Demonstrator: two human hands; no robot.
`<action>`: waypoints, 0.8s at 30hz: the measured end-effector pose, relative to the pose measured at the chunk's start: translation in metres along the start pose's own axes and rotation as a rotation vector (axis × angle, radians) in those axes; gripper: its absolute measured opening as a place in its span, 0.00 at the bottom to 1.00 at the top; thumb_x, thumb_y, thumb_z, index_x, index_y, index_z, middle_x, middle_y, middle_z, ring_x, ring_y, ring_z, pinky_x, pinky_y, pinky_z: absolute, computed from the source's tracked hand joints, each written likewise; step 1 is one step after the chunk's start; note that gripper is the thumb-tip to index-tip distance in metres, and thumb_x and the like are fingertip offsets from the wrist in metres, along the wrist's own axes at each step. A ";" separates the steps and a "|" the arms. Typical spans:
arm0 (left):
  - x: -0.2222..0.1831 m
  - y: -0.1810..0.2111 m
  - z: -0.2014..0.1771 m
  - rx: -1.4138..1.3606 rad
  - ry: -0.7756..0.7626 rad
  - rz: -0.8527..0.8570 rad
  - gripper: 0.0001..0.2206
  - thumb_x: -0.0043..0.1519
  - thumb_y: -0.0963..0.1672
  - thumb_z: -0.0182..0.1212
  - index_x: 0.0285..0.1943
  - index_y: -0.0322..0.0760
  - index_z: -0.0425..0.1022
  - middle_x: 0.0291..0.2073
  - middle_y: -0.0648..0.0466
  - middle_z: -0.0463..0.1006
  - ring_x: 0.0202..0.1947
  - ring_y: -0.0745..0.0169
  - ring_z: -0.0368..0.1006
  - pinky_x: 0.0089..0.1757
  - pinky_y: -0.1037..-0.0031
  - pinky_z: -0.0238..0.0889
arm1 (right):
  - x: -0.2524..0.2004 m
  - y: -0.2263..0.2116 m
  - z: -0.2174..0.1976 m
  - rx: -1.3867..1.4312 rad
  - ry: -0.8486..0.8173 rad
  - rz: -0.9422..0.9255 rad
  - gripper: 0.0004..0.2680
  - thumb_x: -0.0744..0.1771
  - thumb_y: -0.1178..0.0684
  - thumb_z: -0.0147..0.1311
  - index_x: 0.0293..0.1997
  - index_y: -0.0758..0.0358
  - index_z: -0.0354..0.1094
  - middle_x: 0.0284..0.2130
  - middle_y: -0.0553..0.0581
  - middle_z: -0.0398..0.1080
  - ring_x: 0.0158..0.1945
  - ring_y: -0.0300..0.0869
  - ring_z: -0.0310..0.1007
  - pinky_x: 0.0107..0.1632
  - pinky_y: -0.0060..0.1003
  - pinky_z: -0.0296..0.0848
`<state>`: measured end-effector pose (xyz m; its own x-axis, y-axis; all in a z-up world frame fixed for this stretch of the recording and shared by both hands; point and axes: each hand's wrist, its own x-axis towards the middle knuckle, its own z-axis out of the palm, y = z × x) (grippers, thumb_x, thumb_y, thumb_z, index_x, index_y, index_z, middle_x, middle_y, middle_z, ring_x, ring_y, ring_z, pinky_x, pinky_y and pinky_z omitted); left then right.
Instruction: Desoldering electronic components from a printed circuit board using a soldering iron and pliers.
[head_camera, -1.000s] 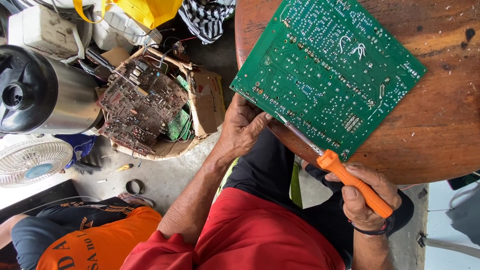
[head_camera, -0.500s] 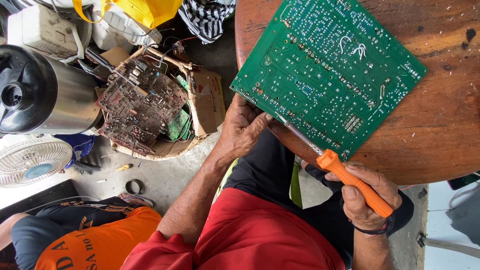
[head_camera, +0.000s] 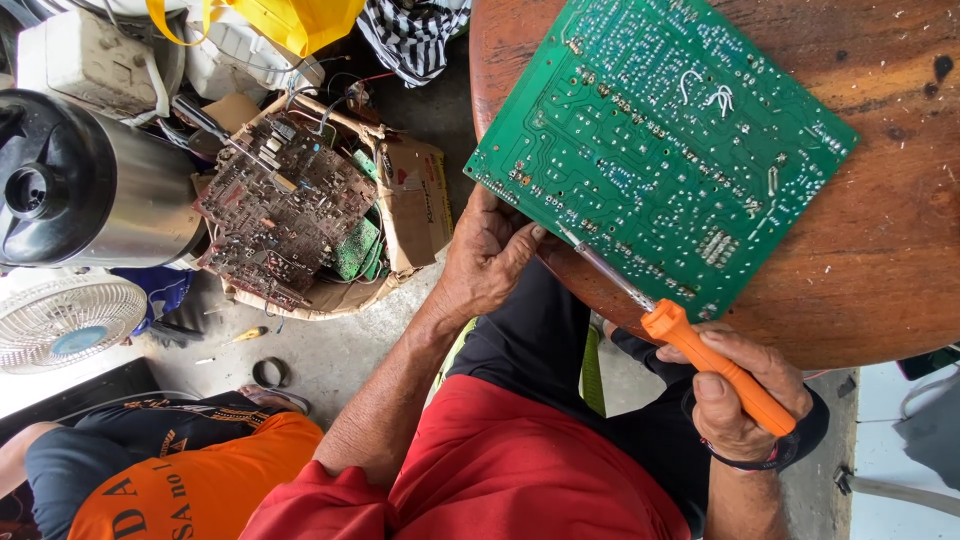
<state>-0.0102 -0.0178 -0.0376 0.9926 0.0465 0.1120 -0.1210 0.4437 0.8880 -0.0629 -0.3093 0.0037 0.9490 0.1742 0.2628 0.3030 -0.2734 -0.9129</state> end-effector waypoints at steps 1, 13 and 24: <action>-0.001 0.000 0.000 0.014 -0.003 -0.003 0.25 0.73 0.41 0.58 0.78 0.35 0.53 0.65 0.52 0.69 0.65 0.61 0.68 0.67 0.66 0.64 | 0.000 -0.001 0.000 0.008 0.035 -0.037 0.13 0.70 0.47 0.50 0.50 0.68 0.65 0.36 0.69 0.74 0.33 0.56 0.83 0.38 0.42 0.84; 0.012 0.023 -0.003 0.546 0.059 -0.141 0.20 0.63 0.36 0.62 0.64 0.34 0.65 0.43 0.49 0.79 0.43 0.60 0.78 0.45 0.69 0.75 | 0.026 0.024 0.014 -0.071 0.084 -0.405 0.10 0.69 0.63 0.53 0.54 0.79 0.63 0.44 0.80 0.69 0.39 0.66 0.80 0.39 0.50 0.82; 0.007 0.031 -0.022 0.577 0.038 -0.316 0.14 0.58 0.36 0.67 0.52 0.28 0.73 0.36 0.43 0.82 0.37 0.56 0.83 0.37 0.69 0.78 | 0.043 0.017 0.026 -0.146 0.088 -0.409 0.15 0.70 0.54 0.56 0.54 0.83 0.67 0.44 0.76 0.72 0.39 0.66 0.80 0.39 0.50 0.82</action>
<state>-0.0071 0.0162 -0.0188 0.9795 0.0293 -0.1994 0.2015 -0.1098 0.9733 -0.0195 -0.2821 -0.0083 0.7501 0.2169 0.6247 0.6586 -0.3306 -0.6760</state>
